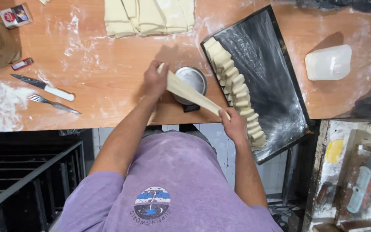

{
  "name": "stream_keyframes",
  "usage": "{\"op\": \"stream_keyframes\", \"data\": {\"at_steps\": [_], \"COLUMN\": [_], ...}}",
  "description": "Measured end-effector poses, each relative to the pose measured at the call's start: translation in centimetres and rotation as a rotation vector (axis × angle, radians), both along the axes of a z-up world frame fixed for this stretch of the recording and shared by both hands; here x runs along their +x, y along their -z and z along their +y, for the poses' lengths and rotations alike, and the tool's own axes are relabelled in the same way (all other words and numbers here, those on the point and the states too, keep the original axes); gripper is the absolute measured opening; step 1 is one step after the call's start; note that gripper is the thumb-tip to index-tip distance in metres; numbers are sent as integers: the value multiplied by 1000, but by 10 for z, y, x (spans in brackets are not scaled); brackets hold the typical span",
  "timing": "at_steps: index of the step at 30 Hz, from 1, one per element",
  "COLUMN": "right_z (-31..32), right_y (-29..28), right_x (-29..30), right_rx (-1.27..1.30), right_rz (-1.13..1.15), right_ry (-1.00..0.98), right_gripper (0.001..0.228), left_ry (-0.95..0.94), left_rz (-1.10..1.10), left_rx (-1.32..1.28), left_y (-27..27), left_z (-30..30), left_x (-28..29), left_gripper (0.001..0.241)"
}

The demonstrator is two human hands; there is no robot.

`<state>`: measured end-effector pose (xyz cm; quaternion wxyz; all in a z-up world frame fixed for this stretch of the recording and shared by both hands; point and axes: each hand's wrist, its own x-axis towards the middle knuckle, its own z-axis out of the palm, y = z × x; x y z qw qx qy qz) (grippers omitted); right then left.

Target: Weighing small pieces of triangular dough on a digital scale and shaping them before placing them onto a baking tray.

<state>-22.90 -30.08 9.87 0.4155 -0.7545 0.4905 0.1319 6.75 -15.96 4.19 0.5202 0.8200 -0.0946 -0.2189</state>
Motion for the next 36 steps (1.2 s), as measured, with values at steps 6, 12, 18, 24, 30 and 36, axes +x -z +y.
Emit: {"op": "stream_keyframes", "data": {"at_steps": [6, 12, 18, 24, 30, 36], "right_z": [-33, -55, -48, -22, 20, 62], "right_y": [-11, 14, 45, 64, 29, 23], "right_x": [37, 102, 67, 15, 11, 16], "right_rx": [234, 70, -58, -30, 44, -82], "right_rz": [-244, -79, 213, 229, 298, 233], "right_ry": [-123, -551, -808, -697, -392, -423], "right_gripper": [37, 48, 45, 42, 40, 39], "left_ry": [218, 203, 196, 356, 606, 644], "left_rz": [-40, -224, -214, -462, -396, -701], "left_rx": [324, 399, 555, 550, 533, 432], "left_y": [15, -3, 0, 28, -17, 22], "left_z": [-38, 4, 83, 130, 121, 113], "left_x": [-48, -57, -55, -49, -44, -41], "left_gripper": [42, 55, 50, 59, 72, 39]}}
